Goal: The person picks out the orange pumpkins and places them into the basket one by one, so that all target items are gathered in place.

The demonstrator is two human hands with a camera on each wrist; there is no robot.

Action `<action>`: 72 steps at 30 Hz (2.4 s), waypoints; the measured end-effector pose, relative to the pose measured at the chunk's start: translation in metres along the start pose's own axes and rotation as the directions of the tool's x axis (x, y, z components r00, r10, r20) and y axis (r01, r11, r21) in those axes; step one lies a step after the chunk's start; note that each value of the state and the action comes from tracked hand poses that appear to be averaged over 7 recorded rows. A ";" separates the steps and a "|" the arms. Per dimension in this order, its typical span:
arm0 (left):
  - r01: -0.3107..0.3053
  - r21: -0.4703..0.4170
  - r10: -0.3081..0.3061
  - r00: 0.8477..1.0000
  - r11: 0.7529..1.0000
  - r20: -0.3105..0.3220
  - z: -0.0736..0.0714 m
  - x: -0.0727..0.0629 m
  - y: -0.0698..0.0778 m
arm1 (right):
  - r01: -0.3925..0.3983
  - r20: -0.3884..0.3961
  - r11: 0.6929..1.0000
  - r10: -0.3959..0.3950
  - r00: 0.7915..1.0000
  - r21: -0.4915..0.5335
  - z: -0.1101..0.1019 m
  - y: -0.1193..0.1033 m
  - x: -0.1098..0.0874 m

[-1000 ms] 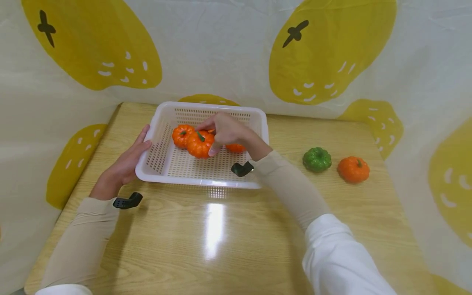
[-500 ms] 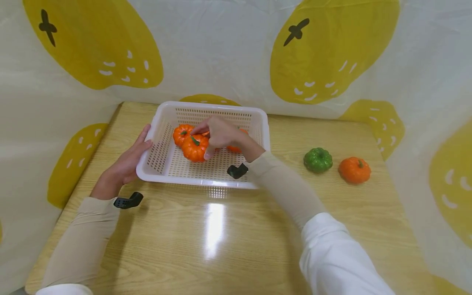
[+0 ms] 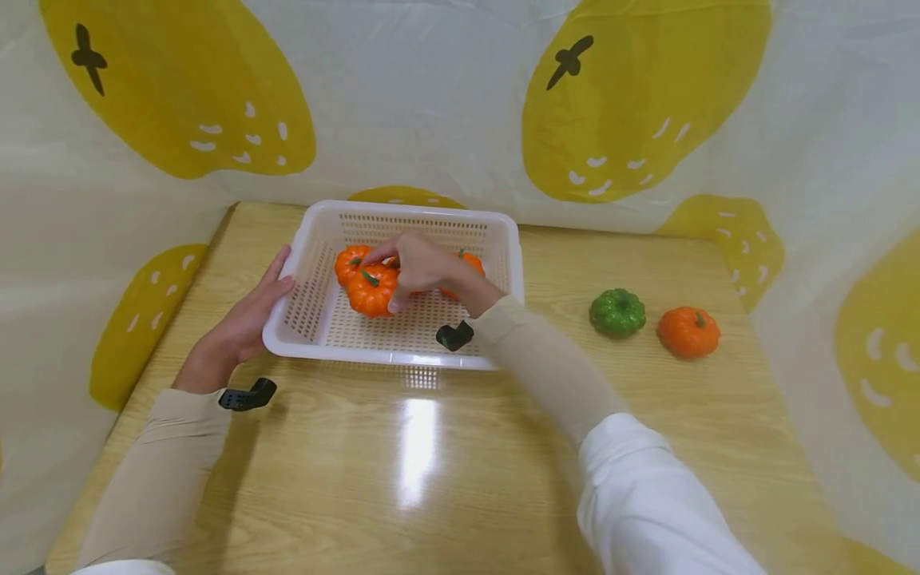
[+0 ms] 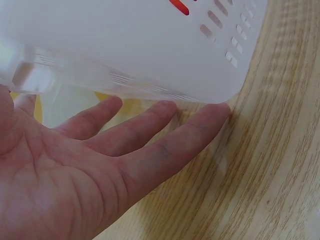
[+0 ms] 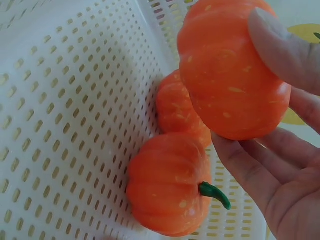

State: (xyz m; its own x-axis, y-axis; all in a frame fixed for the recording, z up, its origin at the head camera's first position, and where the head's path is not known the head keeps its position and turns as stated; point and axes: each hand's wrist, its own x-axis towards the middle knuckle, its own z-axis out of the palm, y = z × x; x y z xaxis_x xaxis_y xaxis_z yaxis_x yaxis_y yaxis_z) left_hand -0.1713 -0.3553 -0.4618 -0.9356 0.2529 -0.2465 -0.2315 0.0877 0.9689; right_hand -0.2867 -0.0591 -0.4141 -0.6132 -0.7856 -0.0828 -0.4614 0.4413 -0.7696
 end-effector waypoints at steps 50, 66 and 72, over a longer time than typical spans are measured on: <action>0.016 0.011 -0.016 1.000 1.000 -0.008 0.006 -0.002 0.004 | 0.019 0.090 0.996 -0.012 0.996 -0.082 0.025 -0.006 0.020; 0.014 0.019 -0.014 1.000 1.000 -0.012 0.006 0.000 0.002 | 0.046 0.113 0.993 -0.034 0.993 -0.112 0.029 -0.009 0.024; 0.023 0.025 -0.023 1.000 0.999 -0.021 0.006 -0.001 0.003 | 0.062 0.129 0.989 -0.044 0.991 -0.135 0.031 -0.009 0.026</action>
State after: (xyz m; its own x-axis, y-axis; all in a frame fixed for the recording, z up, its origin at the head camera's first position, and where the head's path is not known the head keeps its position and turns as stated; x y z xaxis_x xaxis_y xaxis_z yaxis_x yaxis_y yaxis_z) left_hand -0.1697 -0.3491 -0.4589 -0.9355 0.2303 -0.2680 -0.2467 0.1174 0.9619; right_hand -0.2787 -0.0974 -0.4285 -0.5041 -0.8539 -0.1298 -0.5808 0.4463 -0.6808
